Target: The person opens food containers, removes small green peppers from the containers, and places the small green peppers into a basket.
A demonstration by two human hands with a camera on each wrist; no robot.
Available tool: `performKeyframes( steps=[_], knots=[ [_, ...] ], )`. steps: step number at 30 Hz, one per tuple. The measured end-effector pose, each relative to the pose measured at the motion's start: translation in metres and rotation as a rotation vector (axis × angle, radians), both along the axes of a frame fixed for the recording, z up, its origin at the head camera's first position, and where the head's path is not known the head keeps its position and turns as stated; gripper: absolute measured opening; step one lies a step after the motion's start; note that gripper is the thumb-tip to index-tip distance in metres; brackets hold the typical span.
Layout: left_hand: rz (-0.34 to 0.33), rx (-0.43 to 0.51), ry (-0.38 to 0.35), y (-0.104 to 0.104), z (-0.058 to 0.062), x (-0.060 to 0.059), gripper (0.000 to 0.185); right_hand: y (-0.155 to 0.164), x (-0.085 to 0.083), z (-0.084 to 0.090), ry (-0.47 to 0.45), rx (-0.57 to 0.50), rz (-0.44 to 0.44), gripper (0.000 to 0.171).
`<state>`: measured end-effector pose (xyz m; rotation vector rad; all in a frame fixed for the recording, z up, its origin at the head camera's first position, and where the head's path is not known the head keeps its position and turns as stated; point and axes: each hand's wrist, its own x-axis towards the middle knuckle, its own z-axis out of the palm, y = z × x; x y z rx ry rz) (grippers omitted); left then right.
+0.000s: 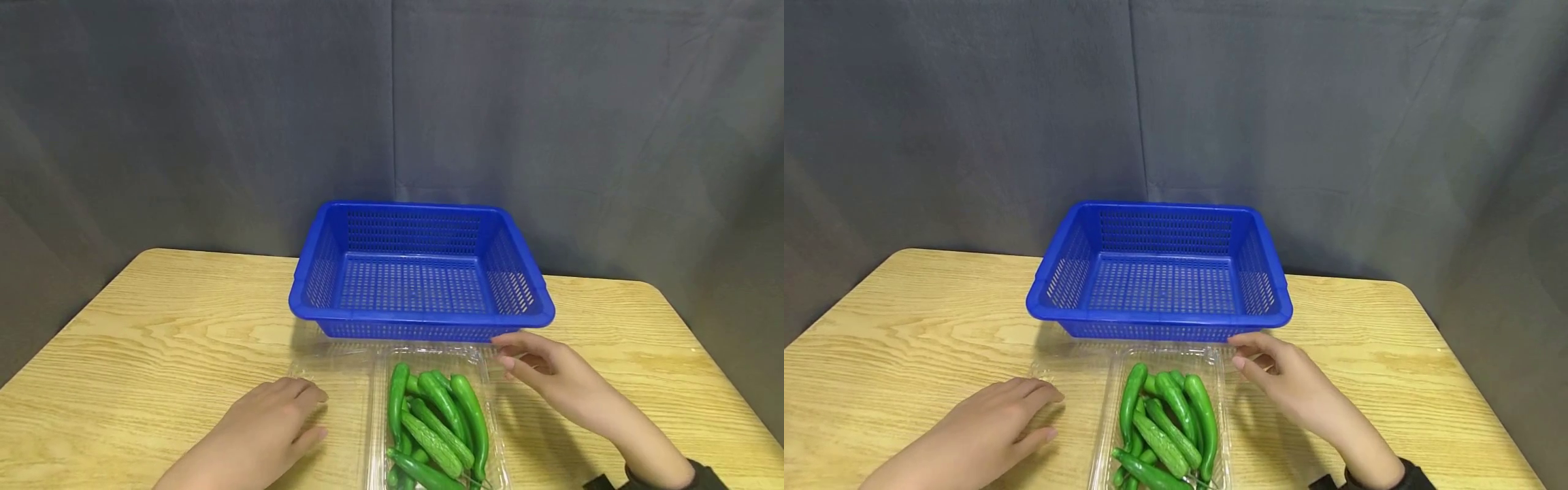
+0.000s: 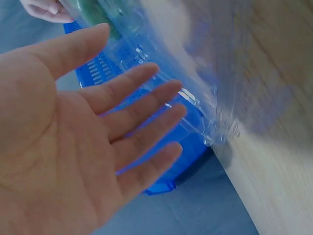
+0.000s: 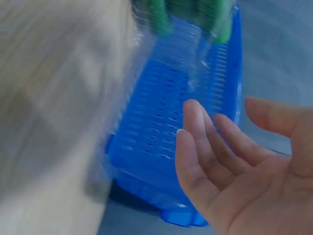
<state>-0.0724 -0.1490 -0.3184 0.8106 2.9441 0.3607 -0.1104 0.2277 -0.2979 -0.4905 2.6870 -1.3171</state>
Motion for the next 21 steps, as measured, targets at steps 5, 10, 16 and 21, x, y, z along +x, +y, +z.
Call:
performKeyframes(
  steps=[5,10,16,21],
  knots=[
    [-0.063,0.04,0.016,0.006,-0.004,0.0,0.039,-0.003,0.009,0.008,0.158,0.136,0.037,0.026],
    [-0.054,0.068,0.002,0.014,-0.006,0.003,0.052,-0.011,0.019,0.01,0.356,0.269,0.079,0.026],
    [-0.077,0.051,0.065,0.023,-0.006,0.007,0.06,-0.017,0.023,0.008,0.608,0.382,0.125,0.037],
    [-0.156,-0.003,0.185,0.026,-0.01,0.009,0.065,-0.022,0.023,0.009,0.689,0.388,0.187,0.037]
  ],
)
